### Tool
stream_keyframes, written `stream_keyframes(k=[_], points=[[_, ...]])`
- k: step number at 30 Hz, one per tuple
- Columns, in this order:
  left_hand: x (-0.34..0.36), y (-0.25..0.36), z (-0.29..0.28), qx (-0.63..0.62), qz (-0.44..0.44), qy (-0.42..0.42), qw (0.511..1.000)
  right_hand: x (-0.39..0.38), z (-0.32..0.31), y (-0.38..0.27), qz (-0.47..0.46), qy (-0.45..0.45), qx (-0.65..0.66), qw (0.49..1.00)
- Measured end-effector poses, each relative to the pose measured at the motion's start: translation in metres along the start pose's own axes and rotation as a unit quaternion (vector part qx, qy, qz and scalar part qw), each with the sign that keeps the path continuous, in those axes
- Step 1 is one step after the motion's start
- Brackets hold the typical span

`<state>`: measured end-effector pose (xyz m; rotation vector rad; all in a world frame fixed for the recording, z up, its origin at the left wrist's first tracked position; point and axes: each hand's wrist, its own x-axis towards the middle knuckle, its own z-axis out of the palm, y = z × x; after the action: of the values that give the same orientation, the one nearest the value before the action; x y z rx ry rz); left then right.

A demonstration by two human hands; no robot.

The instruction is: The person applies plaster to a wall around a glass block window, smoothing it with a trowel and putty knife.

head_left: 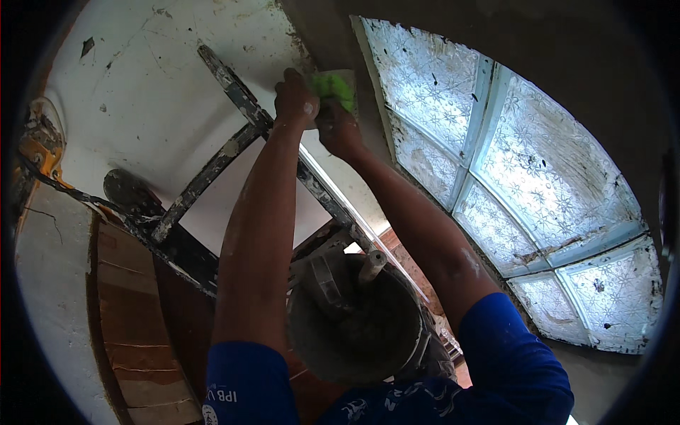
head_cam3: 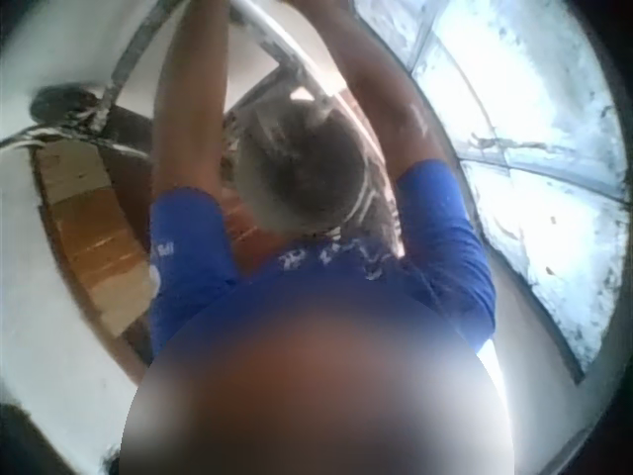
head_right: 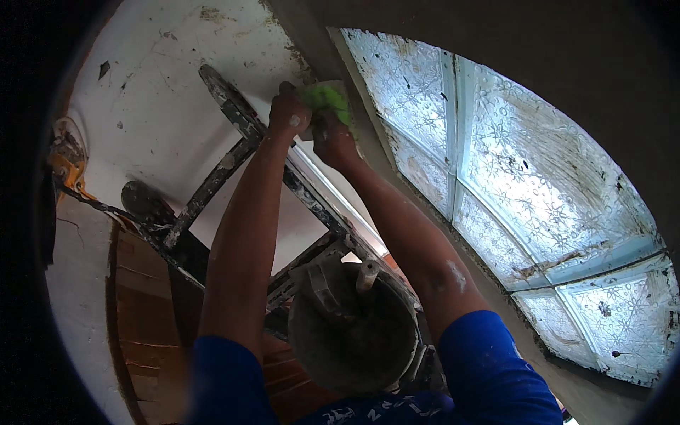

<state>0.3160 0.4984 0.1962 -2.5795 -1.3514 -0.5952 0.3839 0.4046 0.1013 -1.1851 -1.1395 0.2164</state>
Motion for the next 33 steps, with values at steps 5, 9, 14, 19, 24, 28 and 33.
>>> stream_keyframes(k=[5,9,14,19,24,28,33], points=[[-0.020,0.016,-0.031,-0.044,-0.044,-0.064,0.996,-0.033,0.003,-0.011,-0.026,-0.009,-0.013,1.000],[-0.026,0.024,-0.040,-0.053,-0.027,-0.159,0.985,-0.062,-0.010,-0.015,0.002,-0.015,-0.066,0.998],[-0.032,0.032,-0.002,-0.115,-0.030,-0.148,0.982,-0.072,-0.028,-0.004,0.009,0.026,-0.134,0.991],[-0.041,0.042,0.021,-0.185,-0.082,-0.148,0.968,-0.078,-0.036,0.017,0.028,0.029,-0.155,0.987],[-0.033,0.042,0.029,-0.196,-0.082,-0.159,0.964,-0.075,-0.034,0.029,0.038,0.020,-0.162,0.986],[-0.025,0.045,0.041,-0.218,-0.091,-0.128,0.963,-0.066,-0.033,0.039,0.030,0.029,-0.161,0.986],[-0.022,0.039,0.041,-0.154,-0.014,-0.078,0.985,-0.054,-0.027,0.049,0.028,0.026,-0.162,0.986]])
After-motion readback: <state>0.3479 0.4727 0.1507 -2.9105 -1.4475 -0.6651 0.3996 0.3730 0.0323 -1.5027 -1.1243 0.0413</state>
